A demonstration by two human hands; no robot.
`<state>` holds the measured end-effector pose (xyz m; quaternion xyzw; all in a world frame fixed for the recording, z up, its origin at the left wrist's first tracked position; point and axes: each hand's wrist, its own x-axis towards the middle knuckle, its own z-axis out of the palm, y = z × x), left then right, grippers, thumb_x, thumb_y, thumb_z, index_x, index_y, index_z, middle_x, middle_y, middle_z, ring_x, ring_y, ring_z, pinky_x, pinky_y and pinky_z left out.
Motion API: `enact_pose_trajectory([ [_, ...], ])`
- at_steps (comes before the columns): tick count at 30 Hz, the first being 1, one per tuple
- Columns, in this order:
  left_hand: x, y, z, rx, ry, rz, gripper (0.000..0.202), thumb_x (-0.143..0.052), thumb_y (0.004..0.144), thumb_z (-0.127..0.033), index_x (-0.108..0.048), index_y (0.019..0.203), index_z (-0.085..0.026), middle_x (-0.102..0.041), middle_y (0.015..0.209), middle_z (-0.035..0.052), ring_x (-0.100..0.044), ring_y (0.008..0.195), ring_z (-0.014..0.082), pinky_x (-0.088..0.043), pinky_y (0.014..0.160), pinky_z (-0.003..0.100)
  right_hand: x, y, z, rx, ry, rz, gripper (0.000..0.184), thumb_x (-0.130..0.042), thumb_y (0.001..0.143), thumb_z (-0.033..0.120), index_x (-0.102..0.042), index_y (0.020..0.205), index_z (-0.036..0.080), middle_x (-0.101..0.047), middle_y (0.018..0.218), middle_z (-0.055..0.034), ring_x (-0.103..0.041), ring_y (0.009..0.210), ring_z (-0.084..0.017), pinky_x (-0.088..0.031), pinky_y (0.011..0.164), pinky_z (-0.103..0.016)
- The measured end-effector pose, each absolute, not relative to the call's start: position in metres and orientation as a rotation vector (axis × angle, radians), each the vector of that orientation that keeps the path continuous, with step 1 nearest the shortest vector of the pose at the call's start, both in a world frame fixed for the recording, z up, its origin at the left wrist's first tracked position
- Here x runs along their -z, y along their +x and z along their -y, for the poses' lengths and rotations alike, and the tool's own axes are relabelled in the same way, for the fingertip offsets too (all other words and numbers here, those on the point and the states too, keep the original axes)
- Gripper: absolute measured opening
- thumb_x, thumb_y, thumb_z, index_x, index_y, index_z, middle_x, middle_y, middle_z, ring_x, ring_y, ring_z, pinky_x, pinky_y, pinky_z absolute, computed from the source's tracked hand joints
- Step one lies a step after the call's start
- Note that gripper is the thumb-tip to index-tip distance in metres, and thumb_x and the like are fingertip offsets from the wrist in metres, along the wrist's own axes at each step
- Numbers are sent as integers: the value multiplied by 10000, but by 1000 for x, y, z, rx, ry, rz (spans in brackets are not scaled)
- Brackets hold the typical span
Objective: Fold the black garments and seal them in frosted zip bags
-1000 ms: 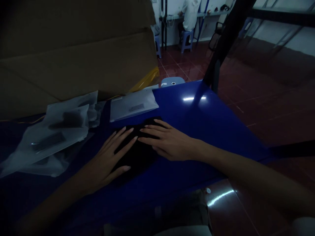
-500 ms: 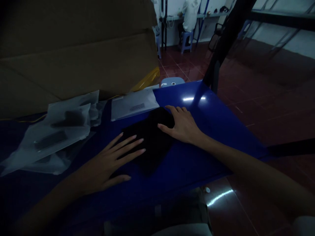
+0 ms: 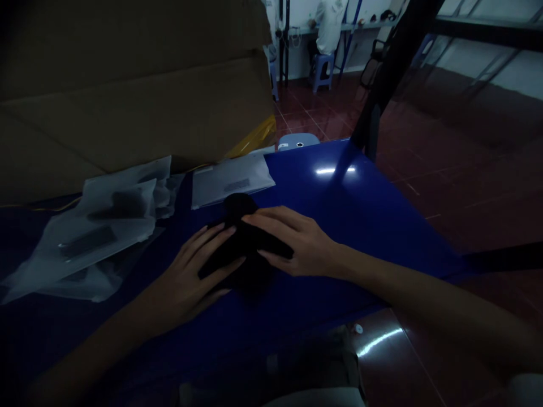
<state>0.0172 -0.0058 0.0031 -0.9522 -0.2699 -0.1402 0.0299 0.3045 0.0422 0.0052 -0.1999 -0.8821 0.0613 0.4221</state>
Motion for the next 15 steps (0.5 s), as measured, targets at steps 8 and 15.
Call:
enact_pose_trajectory([
  [8,-9,22,10,845,-2703,910,560,-709,967,-134,-520,1461,-319,-356,1655,76,-326,1561,306,-372,1248,591,3,299,-38,-201,-240,2433,382,-554,1018,108,-571,1395,52,-682,1363,-196,-619,1341,-231,-580,1075,-376],
  [15,-2,16,-2,331,-2764,967,646,-403,1112,-472,-267,1653,-148,-426,1656,126,-292,1583,339,-154,1306,617,6,289,-30,-208,-61,2693,401,-501,1050,203,-587,1420,74,-545,1555,-182,-434,1517,-248,-406,1245,-445],
])
